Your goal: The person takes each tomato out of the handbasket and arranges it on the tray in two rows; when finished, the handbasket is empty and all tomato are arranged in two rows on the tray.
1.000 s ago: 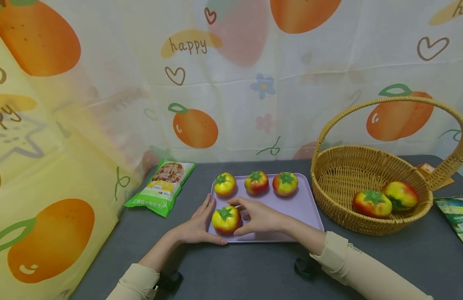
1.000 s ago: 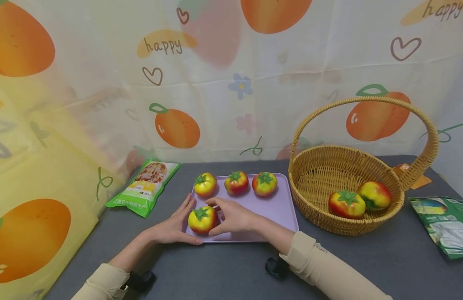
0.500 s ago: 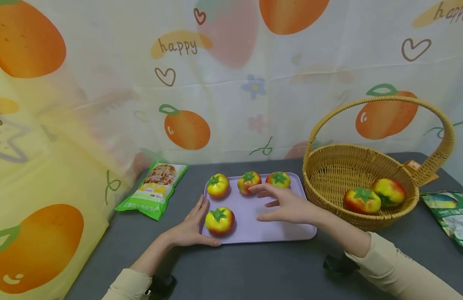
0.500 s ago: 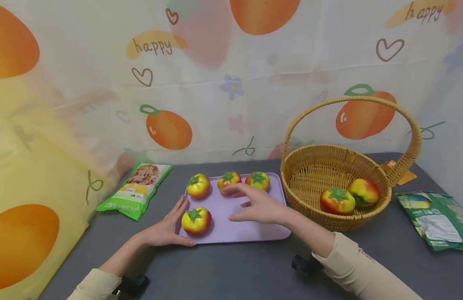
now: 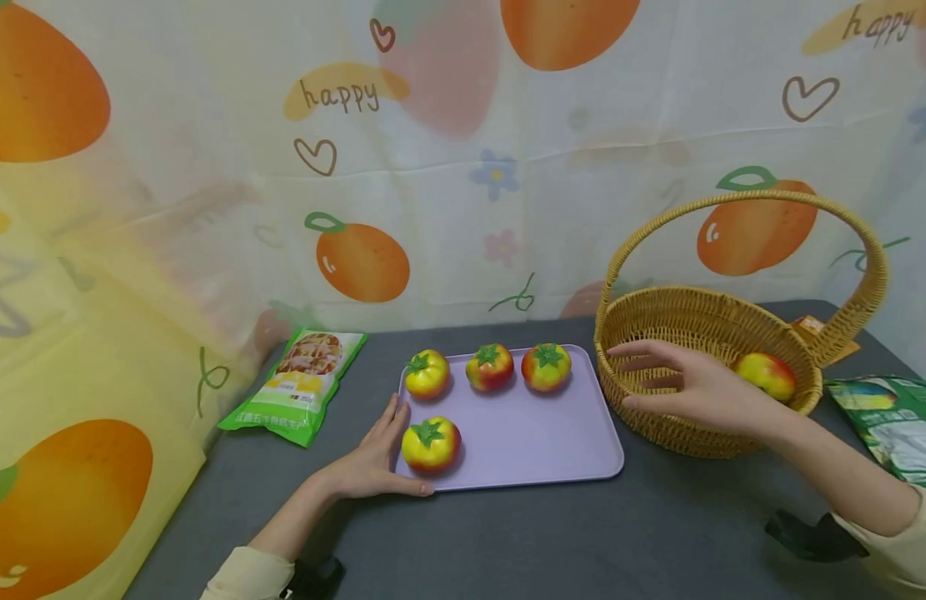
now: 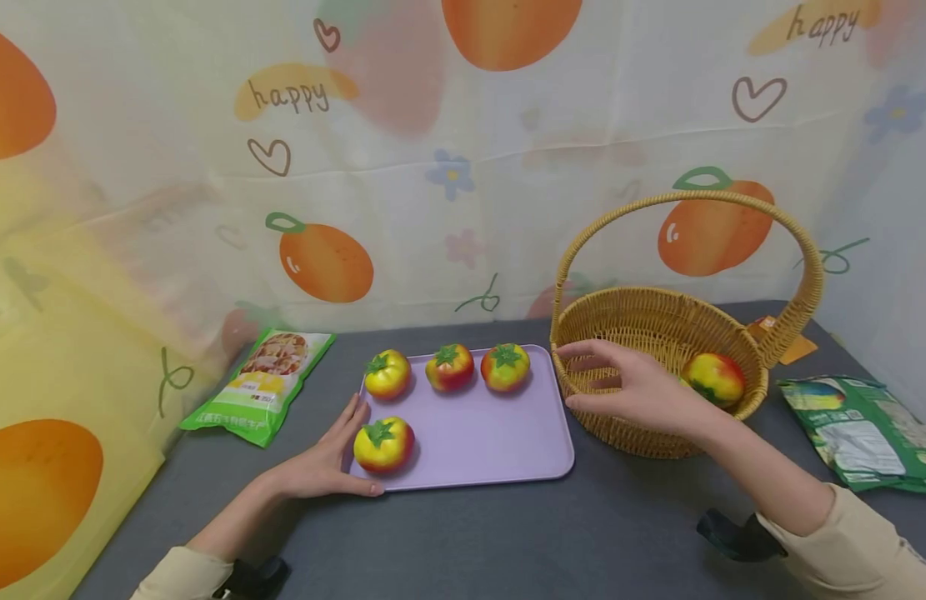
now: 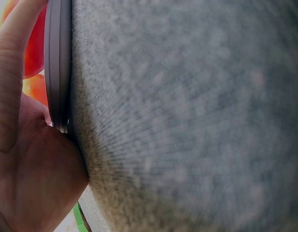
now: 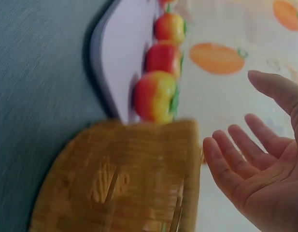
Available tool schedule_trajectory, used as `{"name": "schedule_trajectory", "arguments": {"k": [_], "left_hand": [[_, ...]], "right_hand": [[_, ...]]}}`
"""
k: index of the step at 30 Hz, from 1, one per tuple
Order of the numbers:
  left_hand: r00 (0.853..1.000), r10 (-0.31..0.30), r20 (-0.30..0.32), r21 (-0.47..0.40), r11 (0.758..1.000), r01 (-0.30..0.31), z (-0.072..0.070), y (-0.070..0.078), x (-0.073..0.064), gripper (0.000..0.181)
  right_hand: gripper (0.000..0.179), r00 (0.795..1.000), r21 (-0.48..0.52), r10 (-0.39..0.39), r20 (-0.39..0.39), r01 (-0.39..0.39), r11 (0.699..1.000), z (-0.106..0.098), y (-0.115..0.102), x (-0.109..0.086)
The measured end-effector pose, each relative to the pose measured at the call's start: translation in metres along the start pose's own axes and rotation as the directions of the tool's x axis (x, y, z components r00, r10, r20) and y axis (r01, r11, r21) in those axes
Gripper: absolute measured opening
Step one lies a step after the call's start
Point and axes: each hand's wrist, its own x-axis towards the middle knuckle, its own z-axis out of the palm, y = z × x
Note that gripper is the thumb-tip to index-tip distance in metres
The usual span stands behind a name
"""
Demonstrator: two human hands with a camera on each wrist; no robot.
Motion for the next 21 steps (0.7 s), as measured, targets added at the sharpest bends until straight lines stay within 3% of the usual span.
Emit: {"name": "schedule_trajectory", "arguments": {"k": [11, 15, 21], "left_hand": [[1.0, 0.006, -0.005, -0.006, 1.0, -0.006, -0.001, 0.002, -0.001, 0.124], [1.0, 0.003, 0.0, -0.004, 1.0, -0.003, -0.001, 0.002, -0.002, 0.123], [1.0, 0.011, -0.003, -0.002, 1.0, -0.011, -0.001, 0.001, 0.0, 0.123]], "right_hand": [[0.051, 0.997, -0.105, 0.042, -0.067, -0.049, 0.993, -0.024, 0.025, -0.023], [0.052, 0.994, -0.175, 0.062, -0.095, -0.078, 0.981, -0.031, 0.033, -0.03], [0.054, 0.992, -0.311, 0.019, -0.128, -0.058, 0.949, -0.039, 0.045, -0.037]]}}
